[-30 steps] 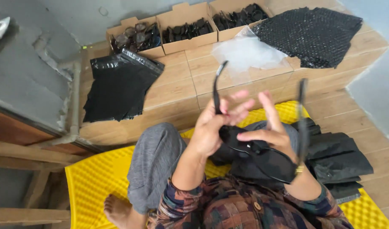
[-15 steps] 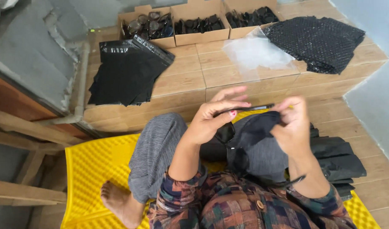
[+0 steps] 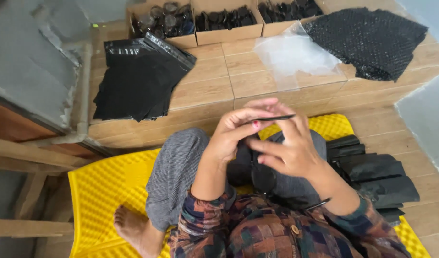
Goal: The person wipes a pair of black sunglasses with a black cloth, folding and unfolding them to clean different parts. After cleaning, the person places the sunglasses and the cloth into a clear plastic bag and sets it on the table.
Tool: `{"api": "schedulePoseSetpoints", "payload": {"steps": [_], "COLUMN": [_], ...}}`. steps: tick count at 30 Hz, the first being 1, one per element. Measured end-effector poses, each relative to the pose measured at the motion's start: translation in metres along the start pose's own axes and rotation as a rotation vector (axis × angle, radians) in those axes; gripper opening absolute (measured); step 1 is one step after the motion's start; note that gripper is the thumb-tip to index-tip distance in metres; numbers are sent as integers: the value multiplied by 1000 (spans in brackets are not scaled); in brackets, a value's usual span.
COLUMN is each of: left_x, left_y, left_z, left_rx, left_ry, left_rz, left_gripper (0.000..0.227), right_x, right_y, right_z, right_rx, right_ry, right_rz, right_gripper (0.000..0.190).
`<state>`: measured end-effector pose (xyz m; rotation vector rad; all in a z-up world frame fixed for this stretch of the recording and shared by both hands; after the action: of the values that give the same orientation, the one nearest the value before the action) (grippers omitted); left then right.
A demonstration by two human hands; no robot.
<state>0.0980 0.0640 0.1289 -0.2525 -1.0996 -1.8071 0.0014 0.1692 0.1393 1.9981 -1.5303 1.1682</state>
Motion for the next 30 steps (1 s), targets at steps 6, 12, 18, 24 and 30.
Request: {"api": "schedulePoseSetpoints", "payload": {"steps": [6,12,18,24,30], "left_x": [21,39,82,123,110], "left_y": [11,-14,-26,-14,-34], "left_z": [-17,-62,-151,-236,-253], "left_rx": [-73,-62,170,642,1406], "left_ry": [39,124,234,538,725], "left_rz": [-7,-58,25,239,551], "left_gripper": [30,32,18,16,12], "right_x": [6,31,50,63,49], "right_y": [23,53,138,260,254], "right_z": [31,69,125,142,164], "right_rx": [-18,-44,109,121,122], "right_ry": [-11,-53,-93,108,564], "right_rz": [-9,64,133,845,845], "right_gripper": [36,39,12,18,20]}}
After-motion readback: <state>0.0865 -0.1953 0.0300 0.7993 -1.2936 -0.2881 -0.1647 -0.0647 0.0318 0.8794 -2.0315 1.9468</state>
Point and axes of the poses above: each hand's wrist, its own x-axis towards the middle knuckle, its own z-axis out of the palm, y = z × x, the point moved 5 cm from there along x, towards the middle knuckle, and after that the axes turned 13 degrees about z, right-handed, at the moved point
